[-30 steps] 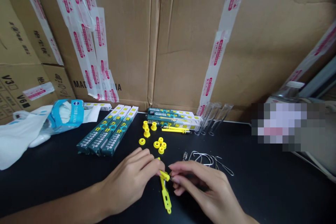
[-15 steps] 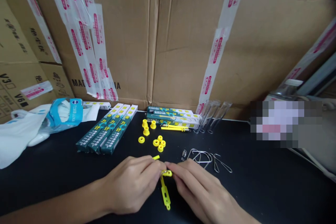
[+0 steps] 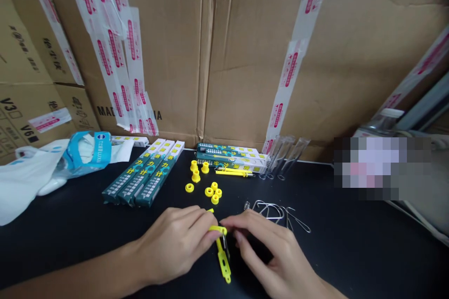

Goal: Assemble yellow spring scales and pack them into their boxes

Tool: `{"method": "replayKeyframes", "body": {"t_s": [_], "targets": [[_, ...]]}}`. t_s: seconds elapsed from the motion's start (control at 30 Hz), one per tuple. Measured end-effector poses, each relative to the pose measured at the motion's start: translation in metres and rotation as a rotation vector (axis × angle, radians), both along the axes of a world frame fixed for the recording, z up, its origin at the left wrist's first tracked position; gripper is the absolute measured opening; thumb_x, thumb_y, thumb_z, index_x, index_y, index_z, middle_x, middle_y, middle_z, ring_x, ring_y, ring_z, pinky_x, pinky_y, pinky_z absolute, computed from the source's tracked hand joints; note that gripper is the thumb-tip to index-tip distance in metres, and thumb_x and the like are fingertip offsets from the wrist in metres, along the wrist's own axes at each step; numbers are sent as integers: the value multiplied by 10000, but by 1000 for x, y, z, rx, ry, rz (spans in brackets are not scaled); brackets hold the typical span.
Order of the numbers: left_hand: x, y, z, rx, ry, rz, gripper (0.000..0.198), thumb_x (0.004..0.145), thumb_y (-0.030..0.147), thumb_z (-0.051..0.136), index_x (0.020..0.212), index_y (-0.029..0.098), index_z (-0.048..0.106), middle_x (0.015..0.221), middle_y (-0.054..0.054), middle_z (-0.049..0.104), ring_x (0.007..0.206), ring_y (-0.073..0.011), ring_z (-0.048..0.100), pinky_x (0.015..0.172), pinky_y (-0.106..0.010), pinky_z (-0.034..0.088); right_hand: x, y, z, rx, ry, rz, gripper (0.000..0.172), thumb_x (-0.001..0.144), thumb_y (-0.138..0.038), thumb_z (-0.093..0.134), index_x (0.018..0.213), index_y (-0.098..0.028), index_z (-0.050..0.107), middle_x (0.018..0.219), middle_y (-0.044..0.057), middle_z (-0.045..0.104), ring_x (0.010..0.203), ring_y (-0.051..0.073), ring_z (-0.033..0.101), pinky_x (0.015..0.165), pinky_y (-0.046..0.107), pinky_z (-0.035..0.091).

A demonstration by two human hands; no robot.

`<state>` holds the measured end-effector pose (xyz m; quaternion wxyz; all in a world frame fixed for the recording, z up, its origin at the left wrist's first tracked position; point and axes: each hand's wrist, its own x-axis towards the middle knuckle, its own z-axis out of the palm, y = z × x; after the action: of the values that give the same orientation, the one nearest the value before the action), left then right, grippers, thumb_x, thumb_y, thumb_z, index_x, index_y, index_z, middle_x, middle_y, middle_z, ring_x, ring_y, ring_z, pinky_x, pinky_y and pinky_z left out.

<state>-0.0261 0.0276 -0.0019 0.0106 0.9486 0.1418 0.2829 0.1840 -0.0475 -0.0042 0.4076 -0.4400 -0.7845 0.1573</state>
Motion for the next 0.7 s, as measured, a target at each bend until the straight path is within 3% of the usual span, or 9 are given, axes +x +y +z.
{"method": "replayKeyframes", "body": {"t_s": [0.07, 0.2, 0.33, 0.57, 0.7], "targets": [[-1, 1, -2, -49, -4, 16, 348, 1079, 232, 292, 874, 160, 564, 729, -25, 630, 616, -167, 605, 544, -279, 461, -1, 1, 2, -66, 16, 3, 234, 916, -148, 567, 1122, -213, 658, 898, 34, 735, 790, 187, 695, 817, 332, 563], [-1, 1, -3, -84, -10, 14, 313, 1080, 233, 297, 918, 165, 556, 766, -27, 637, 651, -170, 617, 569, -274, 473, -3, 5, 0, -152, 46, 8, 198, 879, -237, 675, 1069, -181, 682, 892, 54, 723, 784, 195, 663, 702, 303, 553], [-1, 0, -4, -80, 0, 4, 308, 1080, 224, 285, 913, 170, 538, 767, -24, 631, 655, -171, 610, 570, -273, 471, -2, 8, -4, -163, 92, 43, 51, 908, -230, 668, 931, -202, 704, 946, 44, 737, 857, 186, 672, 784, 292, 532], [-2, 2, -3, -123, 42, -11, 317, 1081, 214, 247, 1023, 164, 555, 818, -41, 649, 690, -189, 622, 611, -297, 500, 0, 7, -10, -327, 230, -73, 130, 955, -287, 615, 899, -235, 720, 780, -17, 742, 678, 146, 687, 644, 220, 540], [-3, 1, -3, -135, 63, -25, 312, 1080, 211, 243, 1047, 167, 550, 840, -42, 657, 692, -191, 619, 612, -303, 499, 2, 7, -12, -230, 211, -24, 173, 986, -230, 556, 980, -236, 729, 810, -3, 751, 684, 139, 702, 646, 217, 556]]}}
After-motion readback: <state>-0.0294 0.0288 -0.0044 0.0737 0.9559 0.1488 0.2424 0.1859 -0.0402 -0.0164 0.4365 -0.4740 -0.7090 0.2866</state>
